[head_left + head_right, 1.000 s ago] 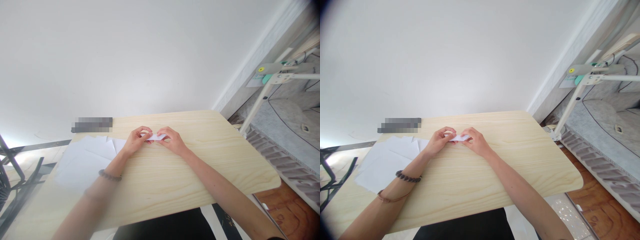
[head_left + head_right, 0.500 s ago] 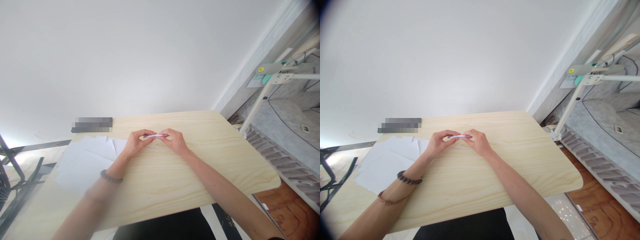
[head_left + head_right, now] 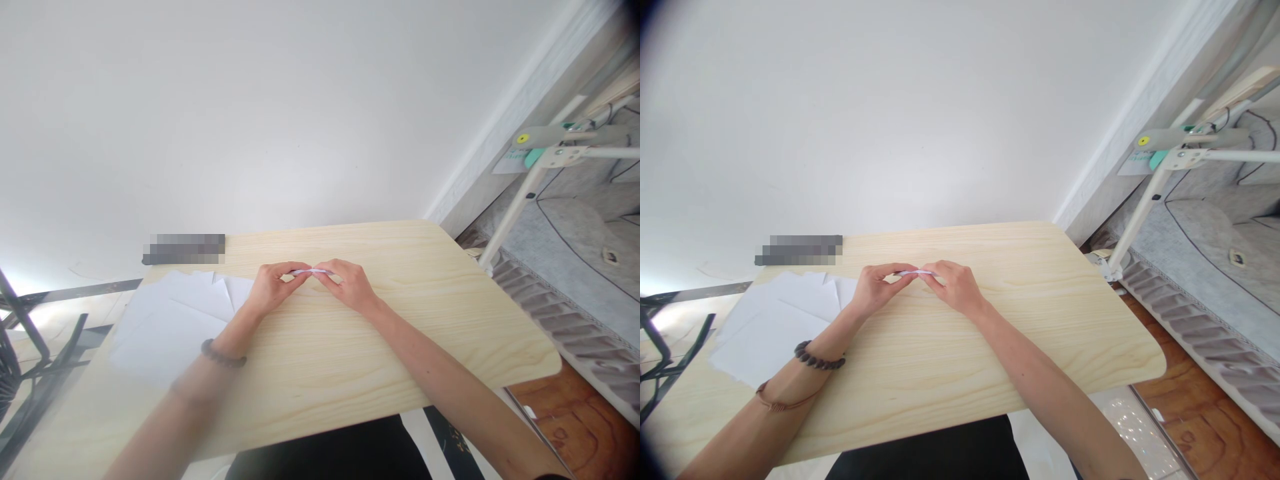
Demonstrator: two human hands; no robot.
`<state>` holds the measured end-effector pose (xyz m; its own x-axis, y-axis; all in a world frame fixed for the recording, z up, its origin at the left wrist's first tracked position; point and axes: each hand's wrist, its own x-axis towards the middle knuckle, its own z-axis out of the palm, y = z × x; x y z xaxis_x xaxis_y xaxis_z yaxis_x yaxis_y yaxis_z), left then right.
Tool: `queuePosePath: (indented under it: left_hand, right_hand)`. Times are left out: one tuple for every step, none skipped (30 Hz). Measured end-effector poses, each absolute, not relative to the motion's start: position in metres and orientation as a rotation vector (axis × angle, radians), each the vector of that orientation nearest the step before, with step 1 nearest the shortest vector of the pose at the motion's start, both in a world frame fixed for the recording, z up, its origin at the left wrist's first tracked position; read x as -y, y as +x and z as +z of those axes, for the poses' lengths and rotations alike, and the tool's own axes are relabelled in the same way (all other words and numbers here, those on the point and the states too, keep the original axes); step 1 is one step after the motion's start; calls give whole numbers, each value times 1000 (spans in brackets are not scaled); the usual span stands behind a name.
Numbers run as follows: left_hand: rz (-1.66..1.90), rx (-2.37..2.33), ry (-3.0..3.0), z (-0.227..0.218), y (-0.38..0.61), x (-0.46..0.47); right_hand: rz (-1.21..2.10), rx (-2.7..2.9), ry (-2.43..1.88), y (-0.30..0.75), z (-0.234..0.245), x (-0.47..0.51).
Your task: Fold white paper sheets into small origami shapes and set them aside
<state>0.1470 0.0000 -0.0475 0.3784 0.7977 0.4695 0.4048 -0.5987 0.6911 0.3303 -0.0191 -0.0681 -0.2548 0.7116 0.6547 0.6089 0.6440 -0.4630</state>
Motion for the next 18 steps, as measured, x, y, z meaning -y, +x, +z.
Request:
queuePosePath:
  left_hand:
    - [1110, -1046, 2173, -48, 147, 0]
    - [1102, -1057, 2167, -48, 147, 0]
    - [1096, -1066, 2161, -48, 147, -1]
    - [1093, -1072, 2153, -49, 147, -1]
    - [1093, -1075, 2144, -49, 147, -1]
    - [1092, -1077, 2136, -49, 147, -1]
    - [1092, -1079, 2125, -49, 147, -1]
    - [1089, -1081, 2115, -49, 147, -1]
    - [1083, -1083, 2105, -49, 147, -1]
    - [1078, -1082, 2095, -49, 147, -1]
    - [1074, -1077, 2087, -49, 148, -1]
    - [1072, -1068, 2079, -49, 148, -1]
    - [1070, -1056, 2076, -48, 148, -1]
    - [1069, -1046, 2076, -48, 148, -2]
    - [1067, -1039, 2082, -48, 148, -2]
    - [1061, -1039, 2092, -48, 148, -2]
    - [1055, -1046, 2106, -48, 148, -2]
    - [1048, -1057, 2124, -48, 148, -2]
  right_hand:
    - [141, 1961, -1034, 330, -68, 19]
    - [141, 1963, -1036, 330, -68, 19]
    - [142, 1962, -1037, 330, -68, 19]
    - [143, 1959, -1039, 329, -68, 19]
    - [145, 1953, -1042, 329, -68, 19]
    - [149, 1947, -1044, 328, -68, 19]
    - [155, 1940, -1047, 328, -68, 20]
    - [164, 1933, -1050, 328, -67, 20]
    - [176, 1927, -1055, 327, -67, 20]
    - [189, 1921, -1060, 327, -66, 20]
    - [202, 1914, -1065, 326, -66, 21]
    - [213, 1906, -1069, 326, -65, 21]
    - [222, 1899, -1074, 325, -65, 21]
    - [230, 1893, -1076, 325, -65, 21]
    - [236, 1889, -1077, 324, -65, 21]
    - [239, 1886, -1075, 324, -65, 21]
    - [237, 1885, -1073, 324, -65, 20]
    - [233, 1887, -1073, 324, -65, 20]
